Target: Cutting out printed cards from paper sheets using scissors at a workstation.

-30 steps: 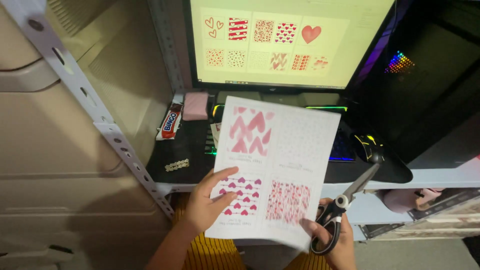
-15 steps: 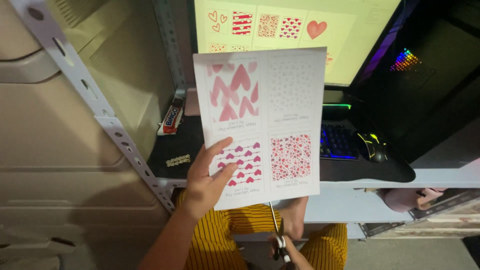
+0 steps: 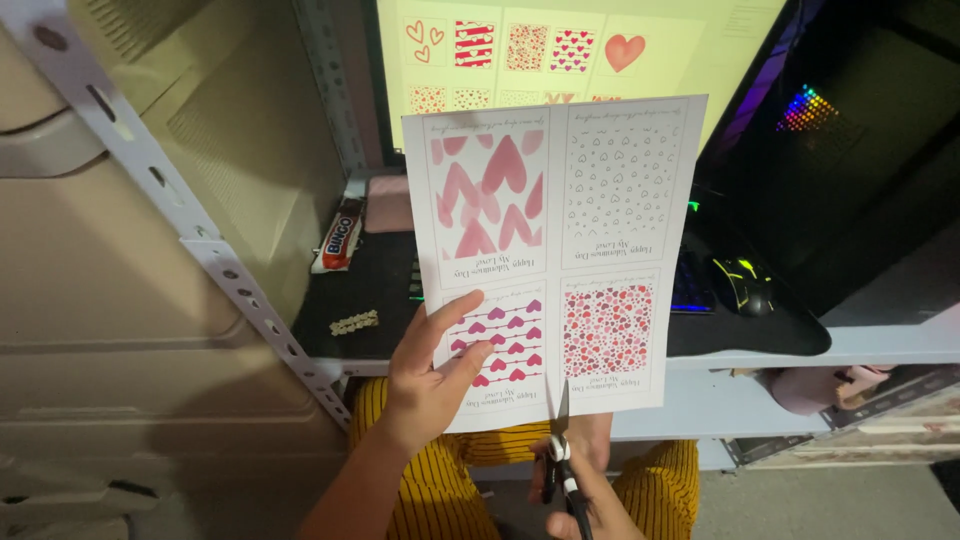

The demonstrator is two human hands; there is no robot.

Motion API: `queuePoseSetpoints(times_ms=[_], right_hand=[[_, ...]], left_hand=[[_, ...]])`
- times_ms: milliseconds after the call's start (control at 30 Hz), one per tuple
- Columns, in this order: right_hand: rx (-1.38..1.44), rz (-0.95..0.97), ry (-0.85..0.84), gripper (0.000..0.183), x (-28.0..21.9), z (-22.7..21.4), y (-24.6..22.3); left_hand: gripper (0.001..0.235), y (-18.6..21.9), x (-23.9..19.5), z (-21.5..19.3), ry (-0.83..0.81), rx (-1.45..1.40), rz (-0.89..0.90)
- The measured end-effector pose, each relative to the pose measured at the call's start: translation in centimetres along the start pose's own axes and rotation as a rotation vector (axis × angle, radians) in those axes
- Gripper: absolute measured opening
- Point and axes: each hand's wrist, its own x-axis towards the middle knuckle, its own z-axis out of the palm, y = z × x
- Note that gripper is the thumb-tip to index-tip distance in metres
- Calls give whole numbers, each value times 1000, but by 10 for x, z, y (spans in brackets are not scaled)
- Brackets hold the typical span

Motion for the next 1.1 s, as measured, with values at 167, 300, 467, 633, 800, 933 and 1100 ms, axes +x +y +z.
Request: queuePoseSetpoints(times_ms=[167,300,467,633,800,933,1100], right_hand=[[-43,-2,39,88,6,-10,17],[-89,-25,41,84,8,-10,16],[-143,-55,140,65,12,-18,47],[-106,-71,168,72,15,-21,48],[-221,-26,127,91,7,-19,31],[-21,52,195,94,10,-13,23],[-187,-325,183,87,22,-9,22]], left_hand=[[49,1,1,2,-10,-32,37],[50,1,0,1,-6,-54,-25],[50,1,0,2,2,-30,19],[47,1,-2,1,-33,-67,19],[47,0,-10,8,-154,-90,140],[46,8,-13,10,-154,-56,85],[47,8,-16,8,-142,-75,46]])
